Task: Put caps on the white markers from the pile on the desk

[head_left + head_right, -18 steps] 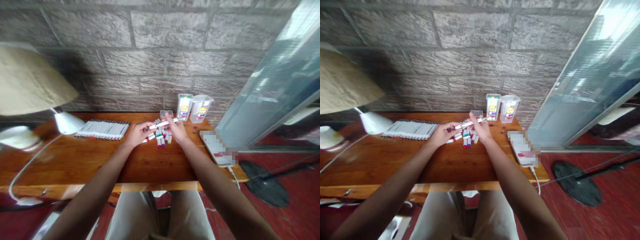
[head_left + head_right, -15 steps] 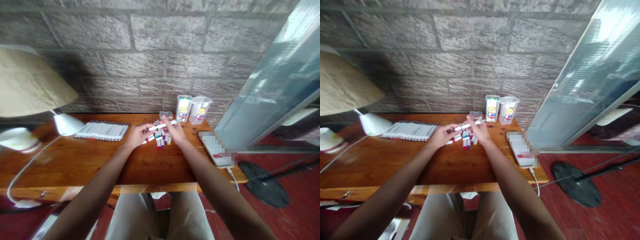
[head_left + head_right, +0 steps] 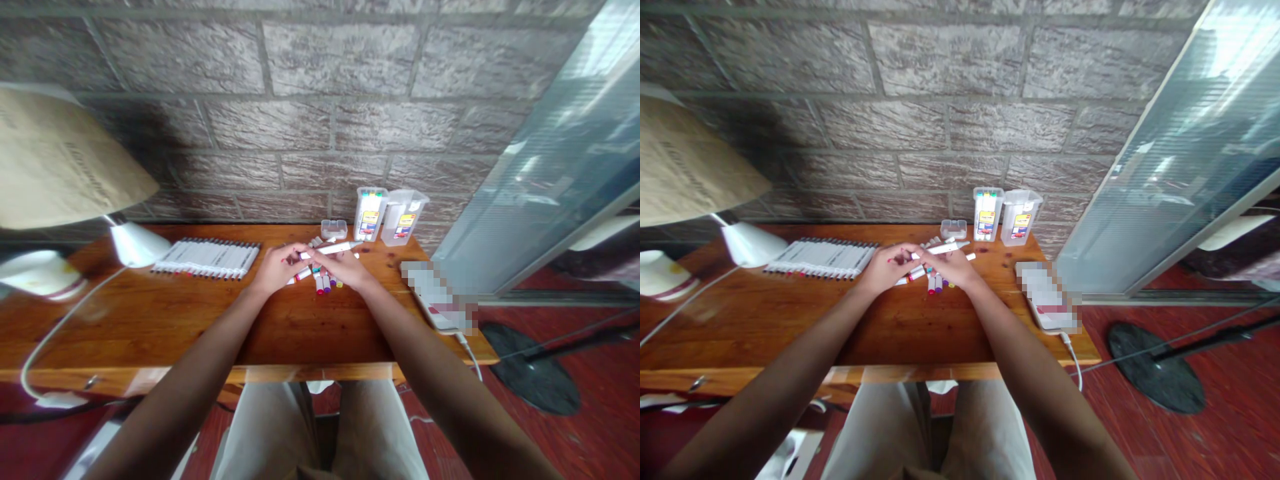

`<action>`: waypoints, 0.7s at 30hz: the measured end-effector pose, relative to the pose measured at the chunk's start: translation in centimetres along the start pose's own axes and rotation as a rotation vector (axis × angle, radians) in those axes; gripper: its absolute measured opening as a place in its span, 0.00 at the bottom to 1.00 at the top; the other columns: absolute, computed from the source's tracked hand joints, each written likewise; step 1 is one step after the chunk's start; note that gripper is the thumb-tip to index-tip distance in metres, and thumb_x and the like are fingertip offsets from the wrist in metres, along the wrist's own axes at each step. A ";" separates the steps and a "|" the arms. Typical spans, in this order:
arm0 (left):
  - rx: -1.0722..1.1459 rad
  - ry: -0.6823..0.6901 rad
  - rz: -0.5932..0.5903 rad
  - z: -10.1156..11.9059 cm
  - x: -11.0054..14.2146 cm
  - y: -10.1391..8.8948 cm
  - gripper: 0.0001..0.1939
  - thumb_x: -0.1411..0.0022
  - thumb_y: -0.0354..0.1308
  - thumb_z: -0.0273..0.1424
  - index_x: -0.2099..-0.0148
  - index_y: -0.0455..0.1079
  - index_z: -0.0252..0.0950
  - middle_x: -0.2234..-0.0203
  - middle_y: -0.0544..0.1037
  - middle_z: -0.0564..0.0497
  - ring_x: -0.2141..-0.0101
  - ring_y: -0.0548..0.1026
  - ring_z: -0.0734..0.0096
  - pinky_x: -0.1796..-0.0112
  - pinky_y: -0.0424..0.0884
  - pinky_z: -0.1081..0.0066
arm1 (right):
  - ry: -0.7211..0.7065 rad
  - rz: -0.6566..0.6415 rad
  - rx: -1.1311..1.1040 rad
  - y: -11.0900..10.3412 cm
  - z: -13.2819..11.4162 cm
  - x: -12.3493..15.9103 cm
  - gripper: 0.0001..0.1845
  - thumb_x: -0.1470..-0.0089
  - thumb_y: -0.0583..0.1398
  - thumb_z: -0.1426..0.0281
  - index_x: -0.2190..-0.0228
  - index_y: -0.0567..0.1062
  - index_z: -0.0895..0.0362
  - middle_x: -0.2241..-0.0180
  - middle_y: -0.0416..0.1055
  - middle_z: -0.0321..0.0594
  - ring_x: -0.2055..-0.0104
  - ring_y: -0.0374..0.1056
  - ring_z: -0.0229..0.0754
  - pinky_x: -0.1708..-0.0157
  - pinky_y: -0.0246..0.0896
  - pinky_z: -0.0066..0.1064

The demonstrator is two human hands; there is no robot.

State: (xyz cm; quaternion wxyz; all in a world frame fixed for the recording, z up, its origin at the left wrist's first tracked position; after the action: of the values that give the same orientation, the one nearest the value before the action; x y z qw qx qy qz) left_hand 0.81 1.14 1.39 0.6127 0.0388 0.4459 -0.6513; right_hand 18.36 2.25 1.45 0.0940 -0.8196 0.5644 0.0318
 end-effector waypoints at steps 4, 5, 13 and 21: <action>0.017 0.004 0.034 -0.4 0.0 0.2 0.13 0.41 0.63 0.40 0.59 0.77 0.36 0.75 0.78 0.54 0.77 0.71 0.76 0.74 0.65 0.77 | -0.060 0.004 -0.014 0.2 0.2 -0.1 0.20 0.54 0.67 0.52 0.71 0.76 0.57 0.76 0.72 0.35 0.79 0.62 0.31 0.82 0.59 0.23; 0.021 0.007 0.029 -0.4 0.0 0.2 0.14 0.41 0.64 0.40 0.59 0.77 0.36 0.75 0.79 0.54 0.77 0.71 0.76 0.74 0.66 0.78 | -0.060 0.009 -0.014 0.1 0.2 -0.1 0.20 0.53 0.67 0.52 0.71 0.76 0.58 0.76 0.72 0.35 0.79 0.62 0.31 0.81 0.60 0.23; 0.024 0.019 0.004 0.0 0.0 0.1 0.17 0.40 0.62 0.41 0.54 0.76 0.37 0.66 0.82 0.50 0.74 0.74 0.75 0.71 0.70 0.77 | -0.085 0.027 -0.017 -0.1 0.4 -0.3 0.21 0.53 0.66 0.52 0.73 0.75 0.58 0.78 0.70 0.34 0.80 0.61 0.31 0.81 0.60 0.24; -0.002 0.034 -0.026 -0.1 0.2 0.4 0.16 0.36 0.59 0.40 0.52 0.76 0.35 0.62 0.83 0.48 0.74 0.75 0.74 0.72 0.70 0.76 | -0.110 0.108 0.006 -0.3 1.1 -0.7 0.21 0.55 0.67 0.52 0.71 0.78 0.58 0.73 0.75 0.38 0.74 0.67 0.35 0.75 0.62 0.26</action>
State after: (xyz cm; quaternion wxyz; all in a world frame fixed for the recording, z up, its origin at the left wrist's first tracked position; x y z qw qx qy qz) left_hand 1.04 1.12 1.03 0.5966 0.0435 0.4572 -0.6581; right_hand 18.46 3.17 0.50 0.1258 -0.7847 0.6017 0.0801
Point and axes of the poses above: each hand's wrist, its own x-axis away from the middle knuckle, its own y-axis out of the palm, z = x × y, the point moved 2 cm from there along -x, towards the middle knuckle
